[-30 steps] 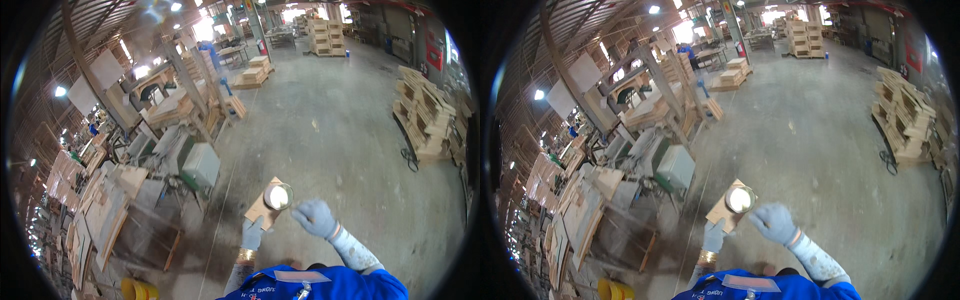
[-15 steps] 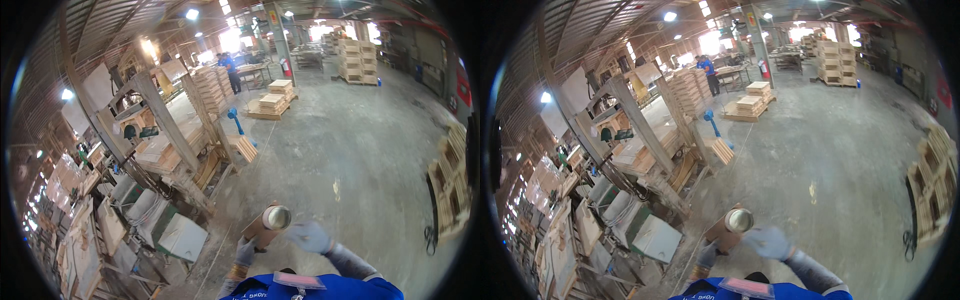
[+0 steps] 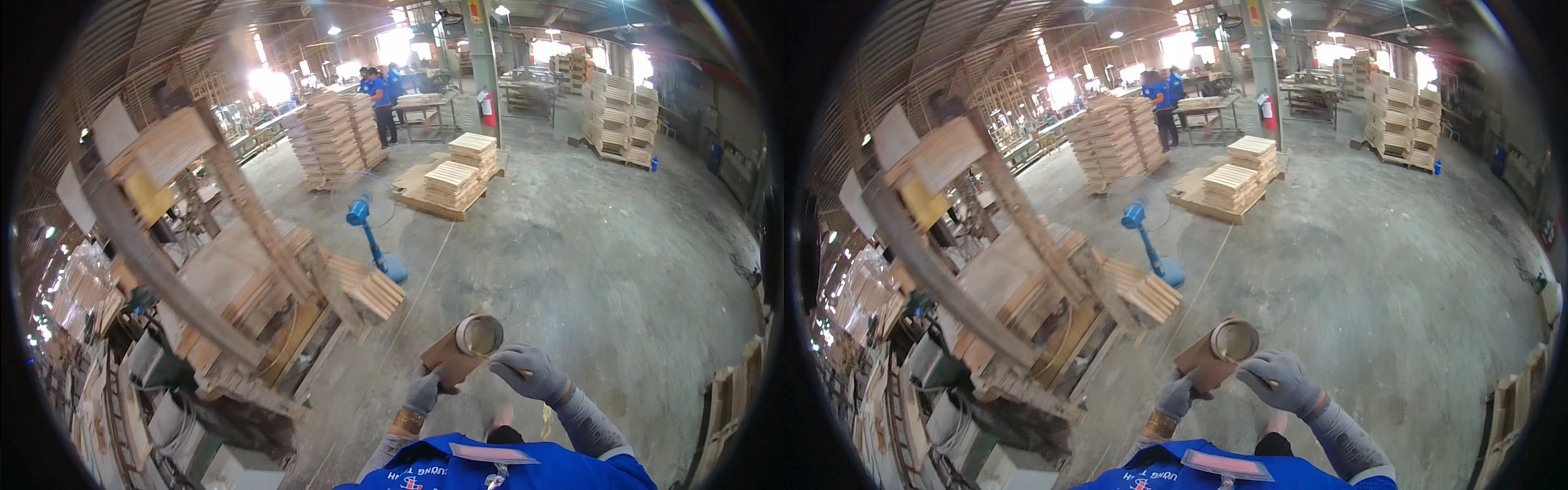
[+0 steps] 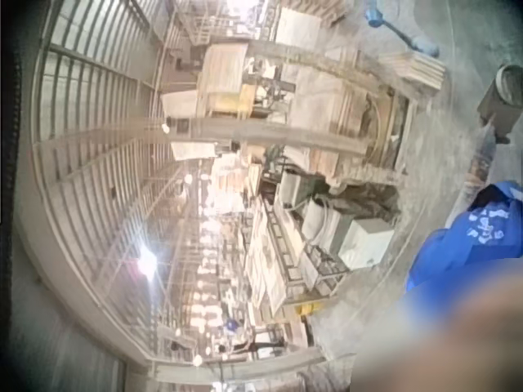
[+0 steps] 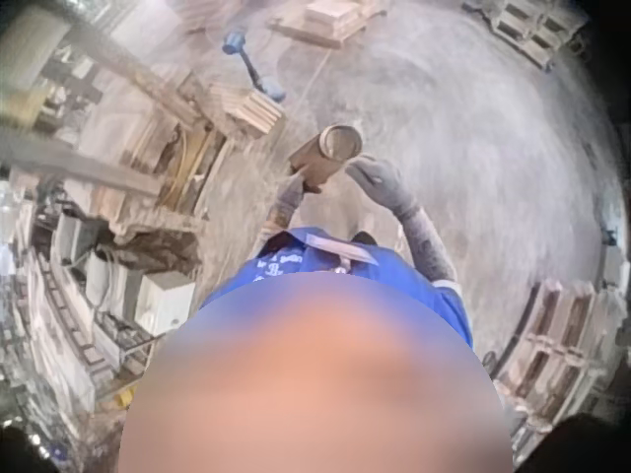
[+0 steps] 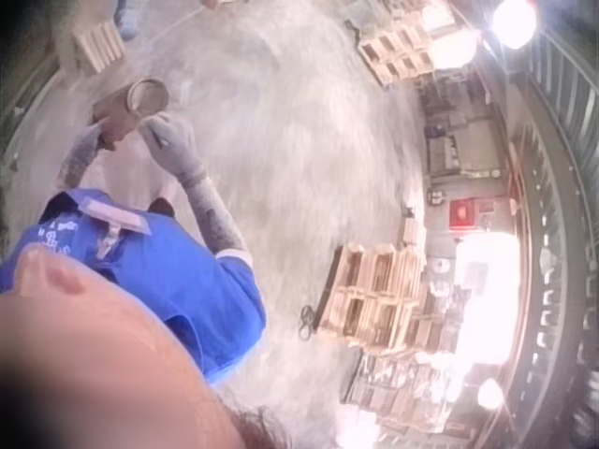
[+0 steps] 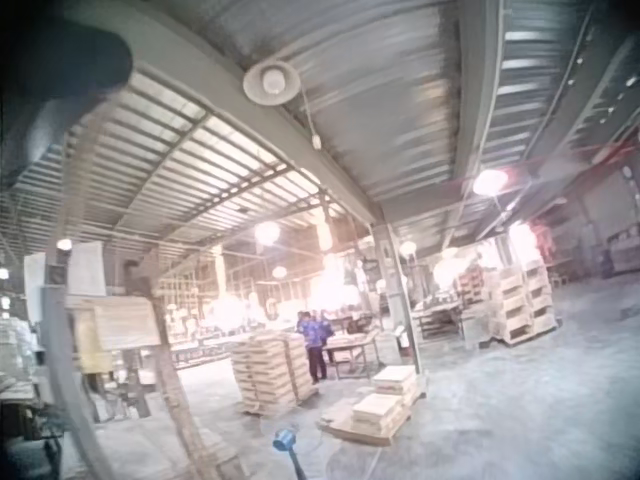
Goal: The person sits on the floor and uses a brush to apply glue from a small container into the holes of wooden pieces. They handle the pieces one by one, dipping the brush into the container and applying the substance to the wood before placing the pieces on a nearby table.
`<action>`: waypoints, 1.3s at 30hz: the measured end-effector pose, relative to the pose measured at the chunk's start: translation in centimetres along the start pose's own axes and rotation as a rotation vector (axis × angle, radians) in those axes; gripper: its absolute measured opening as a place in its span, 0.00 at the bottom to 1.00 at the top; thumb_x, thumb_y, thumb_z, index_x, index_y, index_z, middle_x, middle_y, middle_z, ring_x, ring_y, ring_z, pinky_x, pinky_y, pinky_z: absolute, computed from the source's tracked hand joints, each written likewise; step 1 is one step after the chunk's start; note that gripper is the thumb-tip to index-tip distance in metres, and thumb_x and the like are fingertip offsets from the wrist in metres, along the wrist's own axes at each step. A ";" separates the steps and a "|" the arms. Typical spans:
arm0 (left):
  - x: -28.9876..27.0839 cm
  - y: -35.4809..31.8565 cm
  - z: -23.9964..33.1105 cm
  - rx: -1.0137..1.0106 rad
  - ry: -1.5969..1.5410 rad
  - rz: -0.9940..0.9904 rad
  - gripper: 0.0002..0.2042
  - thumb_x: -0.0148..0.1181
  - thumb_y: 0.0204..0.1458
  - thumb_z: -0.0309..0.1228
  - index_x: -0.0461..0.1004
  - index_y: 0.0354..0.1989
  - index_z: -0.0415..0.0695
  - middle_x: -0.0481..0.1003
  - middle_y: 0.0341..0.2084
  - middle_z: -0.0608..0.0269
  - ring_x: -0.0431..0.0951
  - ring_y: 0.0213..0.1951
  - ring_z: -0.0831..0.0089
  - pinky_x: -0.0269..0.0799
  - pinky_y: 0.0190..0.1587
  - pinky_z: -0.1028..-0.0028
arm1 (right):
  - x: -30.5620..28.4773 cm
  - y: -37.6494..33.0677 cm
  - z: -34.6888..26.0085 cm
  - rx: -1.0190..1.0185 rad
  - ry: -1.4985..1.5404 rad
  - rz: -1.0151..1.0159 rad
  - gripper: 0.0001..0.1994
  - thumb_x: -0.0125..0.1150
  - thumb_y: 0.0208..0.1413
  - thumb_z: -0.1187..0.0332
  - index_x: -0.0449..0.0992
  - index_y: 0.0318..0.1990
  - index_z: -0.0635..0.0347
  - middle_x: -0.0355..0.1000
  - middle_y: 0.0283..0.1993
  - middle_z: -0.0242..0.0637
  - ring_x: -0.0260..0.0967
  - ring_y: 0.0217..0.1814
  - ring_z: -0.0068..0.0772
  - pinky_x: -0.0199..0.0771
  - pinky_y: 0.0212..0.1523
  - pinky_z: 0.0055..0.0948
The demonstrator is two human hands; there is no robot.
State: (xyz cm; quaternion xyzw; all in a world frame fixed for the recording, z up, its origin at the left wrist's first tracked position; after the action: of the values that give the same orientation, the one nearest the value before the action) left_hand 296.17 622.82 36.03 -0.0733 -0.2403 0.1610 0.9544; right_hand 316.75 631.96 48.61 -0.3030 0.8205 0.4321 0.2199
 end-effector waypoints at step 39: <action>-26.4 123.5 43.4 0.306 -0.216 1.000 0.16 0.52 0.52 0.30 0.65 0.47 0.34 0.72 0.36 0.52 0.75 0.29 0.63 0.76 0.25 0.67 | 32.9 119.0 95.9 -0.687 0.602 -0.481 0.06 0.54 0.50 0.65 0.71 0.27 0.57 0.67 0.25 0.38 0.66 0.30 0.43 0.64 0.31 0.36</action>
State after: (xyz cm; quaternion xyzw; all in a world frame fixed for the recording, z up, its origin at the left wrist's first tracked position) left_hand 219.63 732.25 35.58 -0.0219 -0.2466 0.6362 0.7307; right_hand 220.75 755.29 45.81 -0.6488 0.5653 0.5074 -0.0449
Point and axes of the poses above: each hand's wrist, its own y-axis towards the middle knuckle, its own x-axis out of the palm, z = x × y, the point moved 1 cm from there along y, towards the middle knuckle
